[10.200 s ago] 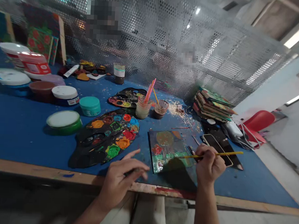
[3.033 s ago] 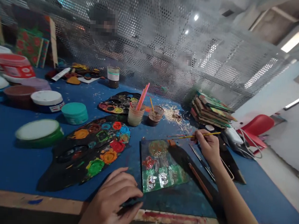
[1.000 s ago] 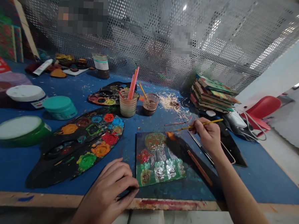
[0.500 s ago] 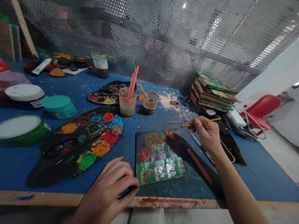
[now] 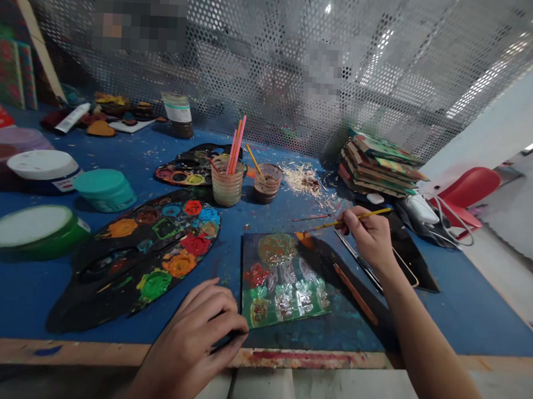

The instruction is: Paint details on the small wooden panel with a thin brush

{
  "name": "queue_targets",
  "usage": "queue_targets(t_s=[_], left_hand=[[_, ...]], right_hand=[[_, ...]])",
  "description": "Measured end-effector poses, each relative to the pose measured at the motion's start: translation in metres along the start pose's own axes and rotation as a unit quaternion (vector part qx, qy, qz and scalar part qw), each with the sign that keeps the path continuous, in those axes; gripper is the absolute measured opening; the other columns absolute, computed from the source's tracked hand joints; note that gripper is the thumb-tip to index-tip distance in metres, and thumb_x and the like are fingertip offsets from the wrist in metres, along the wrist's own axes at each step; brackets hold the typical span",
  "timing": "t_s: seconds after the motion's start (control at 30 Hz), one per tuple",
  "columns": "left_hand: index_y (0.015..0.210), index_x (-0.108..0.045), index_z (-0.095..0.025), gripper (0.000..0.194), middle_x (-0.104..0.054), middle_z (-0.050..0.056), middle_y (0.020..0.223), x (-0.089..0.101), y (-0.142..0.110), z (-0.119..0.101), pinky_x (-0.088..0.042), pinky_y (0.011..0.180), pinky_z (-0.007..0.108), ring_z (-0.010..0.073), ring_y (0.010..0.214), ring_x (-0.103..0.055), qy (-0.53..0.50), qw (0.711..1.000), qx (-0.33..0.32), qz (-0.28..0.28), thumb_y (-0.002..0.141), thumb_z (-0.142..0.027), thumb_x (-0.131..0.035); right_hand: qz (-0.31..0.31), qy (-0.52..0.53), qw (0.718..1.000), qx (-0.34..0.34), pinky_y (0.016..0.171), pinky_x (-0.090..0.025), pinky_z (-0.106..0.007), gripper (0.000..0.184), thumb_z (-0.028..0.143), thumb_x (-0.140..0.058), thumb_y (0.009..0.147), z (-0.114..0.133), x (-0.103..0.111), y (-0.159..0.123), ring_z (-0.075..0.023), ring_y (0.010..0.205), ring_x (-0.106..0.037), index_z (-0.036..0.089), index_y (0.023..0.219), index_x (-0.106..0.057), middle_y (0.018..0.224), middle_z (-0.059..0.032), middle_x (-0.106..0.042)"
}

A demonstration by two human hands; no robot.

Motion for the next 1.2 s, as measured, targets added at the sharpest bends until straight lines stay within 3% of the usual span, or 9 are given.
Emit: queue_targets(t_s=[1.07,1.2], left_hand=[[0.083,-0.059,-0.022,0.015,-0.056,-0.003,0.078,0.0005,0.0008,-0.003,-0.04,0.101,0.041,0.015,0.085,-0.055,-0.009,1.0,0.02,-0.011,0.086,-0.008,-0.057],[0.083,-0.059,-0.022,0.016,-0.056,-0.003,0.078,-0.0003,0.0004,-0.0039,-0.038,0.101,0.041,0.0147,0.085,-0.054,-0.019,0.999,0.03,-0.017,0.087,-0.007,-0.056]], right_hand=[[-0.029,-0.012,0.999,-0.004,0.048,-0.039,-0.025,0.041,0.046,-0.051,0.092,0.0014,0.0033,-0.0046,-0.0114,0.048,-0.051,0.02,0.061,-0.06,0.054,-0.0006,-0.059],[0.005,0.007,1.0,-0.005,0.047,-0.039,-0.025,0.042,0.046,-0.052,0.091,0.005,0.0031,-0.0052,-0.0109,0.047,-0.051,0.02,0.059,-0.061,0.052,0.0,-0.057]])
Point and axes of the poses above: each hand's wrist, its own y-axis towards the middle knuckle, its own x-axis out of the back of the hand, z = x × y, the point moved 1 cm from there along y, towards the middle knuckle
